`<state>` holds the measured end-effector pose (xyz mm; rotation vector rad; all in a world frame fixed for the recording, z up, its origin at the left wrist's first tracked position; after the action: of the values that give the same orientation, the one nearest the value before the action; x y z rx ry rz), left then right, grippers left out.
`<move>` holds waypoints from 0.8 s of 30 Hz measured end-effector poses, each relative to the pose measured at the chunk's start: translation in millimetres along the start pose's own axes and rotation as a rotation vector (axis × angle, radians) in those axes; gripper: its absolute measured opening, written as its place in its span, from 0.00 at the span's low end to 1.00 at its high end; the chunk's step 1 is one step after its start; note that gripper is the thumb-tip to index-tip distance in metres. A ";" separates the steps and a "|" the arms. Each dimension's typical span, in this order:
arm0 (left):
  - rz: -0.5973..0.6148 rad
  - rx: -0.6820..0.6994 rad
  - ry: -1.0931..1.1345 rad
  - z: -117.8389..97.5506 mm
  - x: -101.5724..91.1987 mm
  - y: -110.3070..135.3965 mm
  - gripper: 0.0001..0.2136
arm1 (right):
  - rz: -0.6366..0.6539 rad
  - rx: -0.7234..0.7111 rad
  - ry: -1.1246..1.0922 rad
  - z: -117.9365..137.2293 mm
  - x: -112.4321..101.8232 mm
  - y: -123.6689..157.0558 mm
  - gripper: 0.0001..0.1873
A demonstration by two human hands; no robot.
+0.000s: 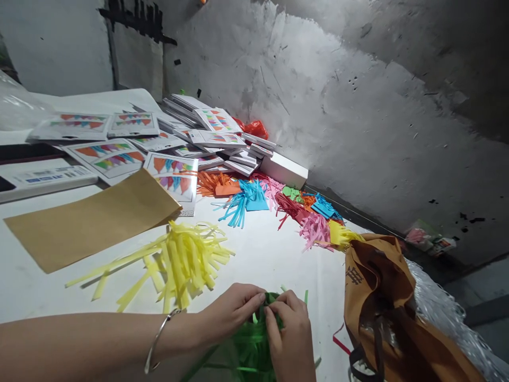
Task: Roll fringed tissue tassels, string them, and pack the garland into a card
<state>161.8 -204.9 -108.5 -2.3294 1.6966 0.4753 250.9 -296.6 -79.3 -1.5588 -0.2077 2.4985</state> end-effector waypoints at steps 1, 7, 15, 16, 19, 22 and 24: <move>0.003 0.005 0.004 -0.5 0.4 0.3 0.21 | 0.007 0.022 -0.047 -2.4 -0.6 -0.8 0.12; 0.016 0.041 0.030 -2.2 2.1 0.9 0.22 | -0.080 0.138 -0.319 -4.4 -9.8 -2.3 0.14; 0.025 0.028 -0.006 4.0 0.4 -2.4 0.22 | 0.027 0.237 -0.632 -10.1 -6.0 -7.3 0.14; 0.018 0.021 -0.027 4.2 -0.7 -2.7 0.21 | 0.040 0.232 -0.647 -10.9 -7.9 -7.3 0.14; -0.005 0.028 -0.086 1.1 -4.4 -3.0 0.20 | 0.026 0.208 -0.552 -14.5 -18.1 -5.2 0.14; -0.003 0.087 -0.176 -7.7 -5.9 -2.1 0.18 | -0.073 0.126 -0.257 -11.6 -29.8 -0.6 0.10; 0.004 0.145 -0.274 -14.5 -5.3 -0.7 0.18 | -0.148 0.032 -0.072 -2.9 -32.4 3.5 0.03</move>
<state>162.8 -205.3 -93.1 -2.0535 1.5521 0.6187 267.1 -307.4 -53.1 -1.3886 -0.2819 2.4330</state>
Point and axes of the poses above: each hand's wrist, its own y-axis away from the middle knuckle, its own x-axis out of the palm, z = x × y, the point moved 7 cm from there along -y, towards the middle knuckle, and after that the axes turned 15 degrees about z, right-handed, at the moved point
